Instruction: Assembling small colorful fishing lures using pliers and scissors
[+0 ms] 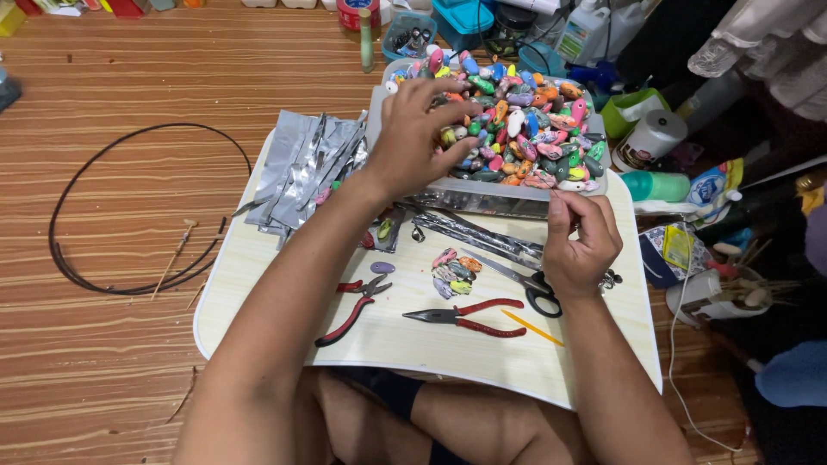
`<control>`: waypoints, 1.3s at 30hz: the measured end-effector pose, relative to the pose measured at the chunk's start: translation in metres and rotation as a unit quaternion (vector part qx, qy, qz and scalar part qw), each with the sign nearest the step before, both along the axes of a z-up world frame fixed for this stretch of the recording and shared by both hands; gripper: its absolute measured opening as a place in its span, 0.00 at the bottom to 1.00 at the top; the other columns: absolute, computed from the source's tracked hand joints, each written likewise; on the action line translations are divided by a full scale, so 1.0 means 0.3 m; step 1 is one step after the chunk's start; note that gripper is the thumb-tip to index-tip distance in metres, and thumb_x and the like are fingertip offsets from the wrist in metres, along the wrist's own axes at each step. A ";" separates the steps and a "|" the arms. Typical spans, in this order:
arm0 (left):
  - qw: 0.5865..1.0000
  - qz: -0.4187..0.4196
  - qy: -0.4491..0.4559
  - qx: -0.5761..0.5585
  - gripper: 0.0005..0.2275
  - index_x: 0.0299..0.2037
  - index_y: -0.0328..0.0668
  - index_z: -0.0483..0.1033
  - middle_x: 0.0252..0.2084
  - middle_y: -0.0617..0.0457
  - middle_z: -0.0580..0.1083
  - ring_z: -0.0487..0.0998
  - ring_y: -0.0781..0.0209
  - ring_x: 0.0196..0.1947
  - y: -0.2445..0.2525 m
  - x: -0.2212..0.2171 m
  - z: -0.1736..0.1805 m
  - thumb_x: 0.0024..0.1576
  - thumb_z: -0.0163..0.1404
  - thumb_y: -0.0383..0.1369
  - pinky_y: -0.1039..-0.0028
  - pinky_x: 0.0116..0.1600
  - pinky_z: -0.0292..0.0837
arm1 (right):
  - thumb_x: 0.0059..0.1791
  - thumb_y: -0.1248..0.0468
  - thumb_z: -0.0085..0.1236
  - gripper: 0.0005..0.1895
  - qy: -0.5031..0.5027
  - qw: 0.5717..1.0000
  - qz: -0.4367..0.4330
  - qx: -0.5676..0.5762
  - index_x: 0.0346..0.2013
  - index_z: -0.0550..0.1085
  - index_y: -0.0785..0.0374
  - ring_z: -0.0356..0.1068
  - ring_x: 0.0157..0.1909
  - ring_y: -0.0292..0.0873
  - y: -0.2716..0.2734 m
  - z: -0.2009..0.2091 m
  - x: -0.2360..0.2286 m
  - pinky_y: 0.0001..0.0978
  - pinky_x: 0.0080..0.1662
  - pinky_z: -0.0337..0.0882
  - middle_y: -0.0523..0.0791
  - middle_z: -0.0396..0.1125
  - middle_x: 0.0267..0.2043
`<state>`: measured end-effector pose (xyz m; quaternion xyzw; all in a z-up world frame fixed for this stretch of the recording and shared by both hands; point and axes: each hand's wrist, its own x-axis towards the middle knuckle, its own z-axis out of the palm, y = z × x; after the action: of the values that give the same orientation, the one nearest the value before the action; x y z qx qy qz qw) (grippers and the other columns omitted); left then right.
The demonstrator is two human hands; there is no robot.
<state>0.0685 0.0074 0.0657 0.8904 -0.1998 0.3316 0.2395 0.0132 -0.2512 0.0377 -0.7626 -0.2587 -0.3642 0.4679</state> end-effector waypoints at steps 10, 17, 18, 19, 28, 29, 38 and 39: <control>0.985 -0.031 0.046 -0.162 0.12 0.45 0.48 0.81 0.52 0.51 0.77 0.71 0.52 0.56 0.029 0.014 -0.020 0.63 0.49 0.43 0.57 0.61 0.66 | 0.56 0.74 0.58 0.04 -0.004 1.000 -0.001 -0.008 0.44 0.76 0.75 0.57 0.32 0.39 0.001 0.006 -0.003 0.29 0.34 0.60 0.47 0.64 0.36; 0.971 -0.058 0.046 -0.228 0.09 0.46 0.49 0.83 0.49 0.53 0.79 0.72 0.54 0.56 0.038 0.010 -0.029 0.62 0.53 0.39 0.62 0.62 0.67 | 0.57 0.73 0.58 0.04 -0.049 0.999 0.010 0.013 0.42 0.78 0.73 0.58 0.27 0.39 0.001 -0.011 0.035 0.29 0.31 0.61 0.47 0.62 0.31; 0.960 -0.073 0.040 -0.268 0.08 0.47 0.54 0.84 0.47 0.57 0.79 0.73 0.55 0.58 0.047 0.020 -0.044 0.62 0.57 0.40 0.63 0.65 0.65 | 0.58 0.70 0.59 0.06 -0.091 0.995 0.023 0.030 0.41 0.80 0.72 0.59 0.23 0.40 0.004 -0.015 0.049 0.31 0.28 0.63 0.47 0.61 0.27; 0.960 -0.072 0.040 -0.269 0.08 0.47 0.54 0.84 0.47 0.57 0.79 0.73 0.55 0.58 0.047 0.017 -0.040 0.62 0.57 0.40 0.63 0.65 0.65 | 0.58 0.70 0.59 0.06 -0.091 0.995 0.024 0.030 0.41 0.80 0.72 0.59 0.23 0.40 0.003 -0.017 0.051 0.31 0.28 0.63 0.47 0.61 0.27; 0.946 -0.097 0.042 -0.305 0.08 0.49 0.52 0.83 0.42 0.53 0.79 0.74 0.52 0.55 0.044 -0.002 -0.021 0.62 0.57 0.38 0.61 0.65 0.65 | 0.57 0.71 0.60 0.05 -0.089 0.995 0.024 0.029 0.41 0.80 0.72 0.60 0.23 0.40 0.000 -0.020 0.039 0.31 0.29 0.63 0.48 0.61 0.28; 0.948 -0.085 0.058 -0.302 0.08 0.49 0.47 0.82 0.41 0.55 0.75 0.72 0.61 0.44 0.040 -0.017 -0.001 0.62 0.56 0.35 0.70 0.52 0.67 | 0.57 0.73 0.59 0.03 -0.044 0.999 0.012 0.013 0.42 0.78 0.73 0.58 0.27 0.39 0.000 -0.012 0.022 0.29 0.31 0.61 0.48 0.63 0.32; 0.953 -0.054 0.059 -0.293 0.10 0.51 0.44 0.76 0.41 0.53 0.75 0.77 0.65 0.41 0.032 -0.032 0.025 0.60 0.55 0.33 0.75 0.44 0.74 | 0.57 0.74 0.56 0.03 0.005 1.000 0.005 -0.003 0.43 0.75 0.75 0.57 0.33 0.40 -0.003 -0.011 0.011 0.29 0.35 0.60 0.48 0.64 0.38; 0.956 -0.053 0.046 -0.286 0.10 0.50 0.44 0.76 0.41 0.52 0.76 0.78 0.65 0.41 0.030 -0.037 0.016 0.60 0.55 0.33 0.75 0.45 0.75 | 0.57 0.74 0.56 0.03 0.006 1.000 -0.002 -0.007 0.43 0.75 0.74 0.57 0.33 0.40 -0.007 -0.019 0.007 0.30 0.36 0.60 0.48 0.64 0.37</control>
<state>0.0574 0.0164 0.0704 0.7869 -0.1319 0.3206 0.5105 0.0152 -0.2534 0.0320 -0.7682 -0.2571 -0.3589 0.4636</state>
